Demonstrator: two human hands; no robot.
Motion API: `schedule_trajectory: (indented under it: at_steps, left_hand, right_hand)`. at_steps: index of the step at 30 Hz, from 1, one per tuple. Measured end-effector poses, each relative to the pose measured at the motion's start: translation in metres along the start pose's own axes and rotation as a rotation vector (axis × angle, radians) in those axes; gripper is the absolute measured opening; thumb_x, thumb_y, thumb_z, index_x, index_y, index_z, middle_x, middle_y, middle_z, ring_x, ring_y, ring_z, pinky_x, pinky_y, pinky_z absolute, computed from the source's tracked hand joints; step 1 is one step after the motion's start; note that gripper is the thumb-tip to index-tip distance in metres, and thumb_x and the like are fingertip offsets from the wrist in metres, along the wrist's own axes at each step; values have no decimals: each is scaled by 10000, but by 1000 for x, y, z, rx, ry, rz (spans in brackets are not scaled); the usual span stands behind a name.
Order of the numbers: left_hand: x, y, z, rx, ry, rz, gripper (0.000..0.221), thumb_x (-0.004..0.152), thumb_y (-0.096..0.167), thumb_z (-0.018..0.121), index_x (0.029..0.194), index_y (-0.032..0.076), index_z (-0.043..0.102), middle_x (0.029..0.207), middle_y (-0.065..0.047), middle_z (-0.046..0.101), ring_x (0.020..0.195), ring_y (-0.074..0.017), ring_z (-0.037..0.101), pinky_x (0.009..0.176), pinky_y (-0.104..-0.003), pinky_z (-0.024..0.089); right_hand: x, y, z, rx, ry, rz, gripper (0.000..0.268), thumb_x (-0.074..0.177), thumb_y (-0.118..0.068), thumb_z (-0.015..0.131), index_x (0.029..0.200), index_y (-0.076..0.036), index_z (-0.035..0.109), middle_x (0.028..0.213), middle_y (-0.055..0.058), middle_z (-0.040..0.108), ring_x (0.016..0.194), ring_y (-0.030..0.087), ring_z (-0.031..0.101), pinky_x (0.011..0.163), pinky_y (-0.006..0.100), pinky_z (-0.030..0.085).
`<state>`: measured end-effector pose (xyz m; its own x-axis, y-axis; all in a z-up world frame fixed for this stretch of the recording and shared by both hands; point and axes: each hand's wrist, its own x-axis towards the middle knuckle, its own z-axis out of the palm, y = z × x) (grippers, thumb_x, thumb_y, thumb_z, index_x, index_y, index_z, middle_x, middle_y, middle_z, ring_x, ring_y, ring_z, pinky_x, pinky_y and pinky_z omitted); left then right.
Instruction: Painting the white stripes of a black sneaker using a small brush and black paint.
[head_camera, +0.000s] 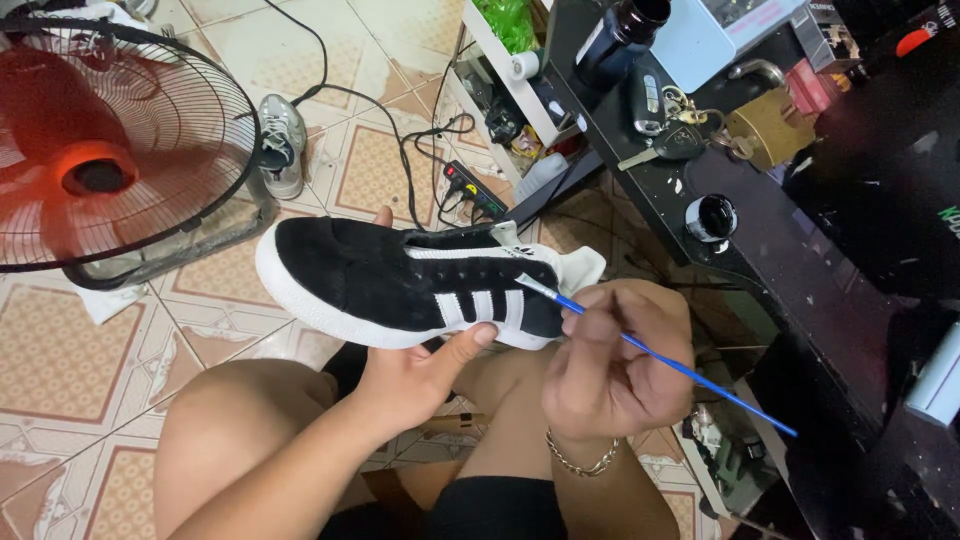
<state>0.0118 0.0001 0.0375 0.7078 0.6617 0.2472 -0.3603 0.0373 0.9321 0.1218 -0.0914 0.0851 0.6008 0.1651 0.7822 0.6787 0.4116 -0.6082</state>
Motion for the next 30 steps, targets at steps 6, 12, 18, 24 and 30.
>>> schedule_trajectory:
  at_steps: [6,12,18,24,30]
  left_hand:
    - [3,6,0,56,10,113,1090,929,15,725,1604,59,-130,1369,-170,589,1230,-222,603,1128,-388,412]
    - [-12,-20,-4,2,-97,-136,630,1014,9,716,1521,14,342,1278,-155,715,1147,-186,682,1034,-330,540]
    - [5,10,2,133,44,166,1069,946,31,757,1607,26,-82,1292,-122,617,1172,-171,626,1081,-316,470]
    - [-5,-9,-1,-47,-11,-18,912,970,41,731,1611,11,84,1250,-115,672,1135,-169,664,1025,-316,526]
    - [-5,-7,-4,210,-55,0,385,985,75,760,1341,21,622,1196,-76,746,1066,-166,700,976,-302,557]
  right_hand:
    - [-3,2,-2,0,5,-33,169,1097,16,589,1260,39,552,1074,212,603,723,171,553,634,245,486]
    - [-5,-10,3,53,-30,53,247,1093,9,604,1331,31,543,1097,218,615,731,168,601,641,243,525]
    - [-1,-15,3,4,-93,142,215,1077,29,616,1284,59,566,1064,208,619,722,136,591,634,218,516]
    - [-1,-18,3,-75,-122,133,81,1085,47,607,1162,69,602,1034,201,637,705,139,593,648,219,503]
    - [1,-15,3,12,-46,40,196,1091,4,635,1269,53,570,1075,184,644,742,125,609,635,202,510]
